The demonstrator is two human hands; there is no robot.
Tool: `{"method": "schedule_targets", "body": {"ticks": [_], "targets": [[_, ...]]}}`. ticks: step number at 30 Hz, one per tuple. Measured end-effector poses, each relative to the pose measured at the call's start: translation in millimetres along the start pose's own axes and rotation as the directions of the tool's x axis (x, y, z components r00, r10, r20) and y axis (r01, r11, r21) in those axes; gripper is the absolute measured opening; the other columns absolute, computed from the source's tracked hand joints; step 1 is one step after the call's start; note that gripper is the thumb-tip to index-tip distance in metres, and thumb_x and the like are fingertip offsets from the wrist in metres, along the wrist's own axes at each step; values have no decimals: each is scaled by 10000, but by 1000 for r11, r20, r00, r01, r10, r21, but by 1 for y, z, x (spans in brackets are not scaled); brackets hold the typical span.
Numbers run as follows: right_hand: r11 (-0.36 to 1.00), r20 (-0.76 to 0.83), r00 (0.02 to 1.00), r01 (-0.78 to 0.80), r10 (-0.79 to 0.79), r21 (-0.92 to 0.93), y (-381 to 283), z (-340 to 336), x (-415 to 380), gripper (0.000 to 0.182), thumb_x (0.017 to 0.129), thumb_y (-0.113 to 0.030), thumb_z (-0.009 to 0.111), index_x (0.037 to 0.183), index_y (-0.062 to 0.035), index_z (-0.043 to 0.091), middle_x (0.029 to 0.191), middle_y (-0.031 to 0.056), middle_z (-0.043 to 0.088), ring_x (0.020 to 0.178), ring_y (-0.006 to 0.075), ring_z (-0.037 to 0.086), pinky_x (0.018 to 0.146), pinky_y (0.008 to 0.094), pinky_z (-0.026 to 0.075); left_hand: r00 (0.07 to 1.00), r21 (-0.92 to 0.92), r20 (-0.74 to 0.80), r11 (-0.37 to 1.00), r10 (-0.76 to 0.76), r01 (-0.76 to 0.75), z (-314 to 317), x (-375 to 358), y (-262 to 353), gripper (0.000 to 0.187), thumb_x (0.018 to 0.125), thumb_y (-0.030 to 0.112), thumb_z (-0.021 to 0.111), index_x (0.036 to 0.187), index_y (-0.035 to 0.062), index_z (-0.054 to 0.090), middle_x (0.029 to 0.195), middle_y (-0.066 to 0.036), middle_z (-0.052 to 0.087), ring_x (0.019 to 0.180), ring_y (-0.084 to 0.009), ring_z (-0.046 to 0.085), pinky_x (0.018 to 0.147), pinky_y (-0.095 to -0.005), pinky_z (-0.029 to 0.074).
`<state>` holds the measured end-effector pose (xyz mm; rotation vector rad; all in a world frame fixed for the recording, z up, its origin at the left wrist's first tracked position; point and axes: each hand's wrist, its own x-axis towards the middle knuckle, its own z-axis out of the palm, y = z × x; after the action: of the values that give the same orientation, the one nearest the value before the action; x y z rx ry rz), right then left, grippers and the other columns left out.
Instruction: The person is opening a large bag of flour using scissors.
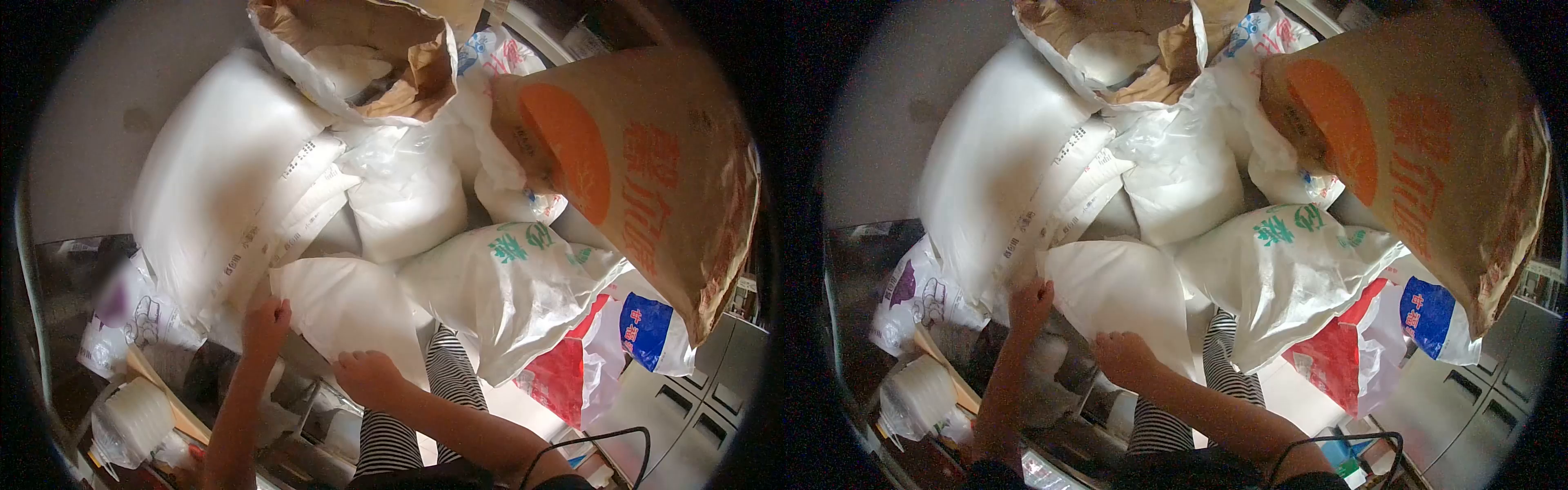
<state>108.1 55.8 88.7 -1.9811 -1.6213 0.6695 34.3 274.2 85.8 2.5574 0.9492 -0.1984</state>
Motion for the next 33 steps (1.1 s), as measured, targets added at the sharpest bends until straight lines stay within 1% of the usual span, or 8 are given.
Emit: {"method": "schedule_targets", "body": {"ticks": [6,8,11,14,17,20,27,33], "targets": [[999,-14,1000,-26,26,23,6,-10,-2,124,746,-167,581,805,-61,558,743,58,534,664,204,599,558,342,492,982,-254,-159,965,-104,61,1,-20,4,276,850,153,611,654,7,482,545,-151,458,469,-226,446,495,-368,388],[999,-36,999,-13,14,37,3,-6,-3,125,742,-167,582,799,-59,557,749,60,541,669,202,601,554,339,492,980,-298,-132,949,-151,106,2,-24,-2,288,853,153,613,645,7,476,533,-114,457,474,-187,451,487,-359,381],[996,101,994,47,-39,-74,-3,11,1,163,756,-198,595,814,-48,568,773,68,559,670,203,605,562,337,498,962,-479,5,844,-274,242,-6,-24,1,311,870,157,603,628,15,469,520,-50,449,488,-138,443,475,-336,364],[993,142,984,-97,105,-66,-8,6,12,200,779,-234,597,842,-45,589,766,72,576,685,219,620,579,358,506,946,-527,113,789,-304,316,-16,-21,6,331,891,162,581,610,30,465,528,-6,450,502,-104,427,467,-307,346],[930,-126,921,-364,368,52,-13,-20,64,203,797,-245,584,854,-52,608,740,76,587,702,241,632,594,378,508,967,-504,104,826,-232,252,-6,-26,-8,339,907,168,561,607,43,463,543,-2,448,508,-86,413,463,-289,338],[987,271,952,-157,142,34,4,18,104,183,794,-230,579,842,-58,615,735,83,597,724,264,640,612,396,508,957,-544,144,788,-251,289,-13,-26,0,330,912,172,552,620,45,465,558,-4,446,512,-83,412,463,-285,340],[995,103,994,20,-29,94,0,0,83,130,772,-191,562,796,-69,602,760,92,603,702,263,629,611,387,494,886,-704,231,560,-401,437,-18,-34,7,321,914,186,545,632,48,477,565,8,454,510,-81,416,462,-273,344],[990,76,992,-110,104,84,-26,10,75,181,832,-231,550,823,-55,587,822,96,600,747,270,622,640,381,504,879,-624,295,622,-374,473,-25,-53,-21,321,932,223,518,662,51,493,585,-8,481,526,-83,439,487,-270,366]]}}
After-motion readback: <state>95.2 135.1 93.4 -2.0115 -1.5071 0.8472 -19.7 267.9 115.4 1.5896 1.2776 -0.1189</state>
